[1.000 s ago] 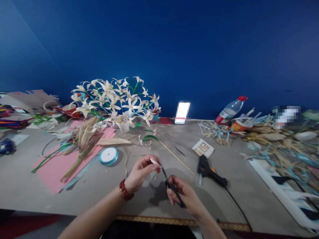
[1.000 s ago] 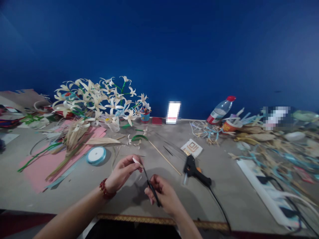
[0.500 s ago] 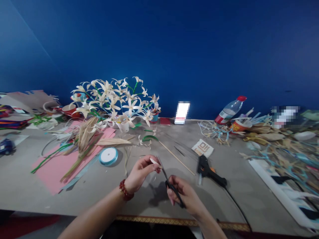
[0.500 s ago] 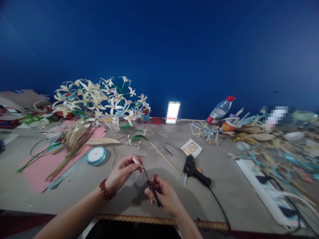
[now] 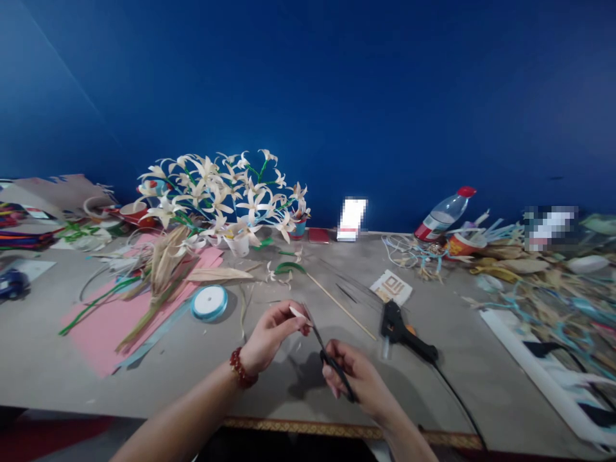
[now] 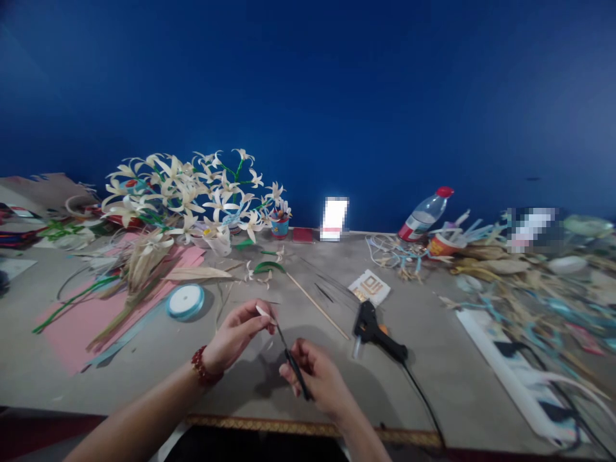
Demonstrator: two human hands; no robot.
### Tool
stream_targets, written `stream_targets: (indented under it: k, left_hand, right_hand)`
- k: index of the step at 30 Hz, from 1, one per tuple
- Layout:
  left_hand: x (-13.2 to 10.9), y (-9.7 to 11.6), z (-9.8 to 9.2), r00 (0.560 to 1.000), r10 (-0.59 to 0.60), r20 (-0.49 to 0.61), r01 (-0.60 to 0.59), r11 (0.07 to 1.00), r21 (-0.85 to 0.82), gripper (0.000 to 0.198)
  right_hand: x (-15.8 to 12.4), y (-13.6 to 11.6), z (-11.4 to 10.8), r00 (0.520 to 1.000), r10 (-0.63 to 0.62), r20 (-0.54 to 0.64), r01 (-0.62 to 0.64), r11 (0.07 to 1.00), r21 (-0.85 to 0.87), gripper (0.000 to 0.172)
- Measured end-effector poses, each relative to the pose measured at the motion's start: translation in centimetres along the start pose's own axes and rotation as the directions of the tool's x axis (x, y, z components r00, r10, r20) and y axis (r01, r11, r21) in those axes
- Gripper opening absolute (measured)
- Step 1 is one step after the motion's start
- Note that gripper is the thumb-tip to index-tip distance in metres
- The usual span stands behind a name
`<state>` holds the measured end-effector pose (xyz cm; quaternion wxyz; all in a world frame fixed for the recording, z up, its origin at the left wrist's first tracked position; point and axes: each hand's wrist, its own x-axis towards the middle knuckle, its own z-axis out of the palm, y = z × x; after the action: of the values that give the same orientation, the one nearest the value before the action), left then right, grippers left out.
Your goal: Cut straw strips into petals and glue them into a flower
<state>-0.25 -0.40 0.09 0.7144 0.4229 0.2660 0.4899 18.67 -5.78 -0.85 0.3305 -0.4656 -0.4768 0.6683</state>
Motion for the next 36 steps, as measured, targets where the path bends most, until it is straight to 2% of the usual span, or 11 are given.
stream_targets:
  k: [12,21,36]
  left_hand:
    - [0.04,0.24,-0.06,1.0,0.002,0.021,-0.003,0.999,0.041,0.013]
    - [-0.07,0.03,-0.25,0.999,0.001,0.039,-0.004,0.996,0.086,0.013]
    - [-0.09,-0.2,-0.38,0.999,-0.017,0.029,0.014,0.995,0.1,0.013]
  right_hand:
    - [0.08,1.02,-0.67,1.0,0.015,-0.013,-0.016,0.998,-0.062,0.059]
    - [-0.01,0.23,-0.59,0.999,0.01,0.037,-0.009,0.999,-0.046,0.059]
    - [-0.02,0.52,-0.98,0.998,0.008,0.066,-0.003,0.997,-0.072,0.057]
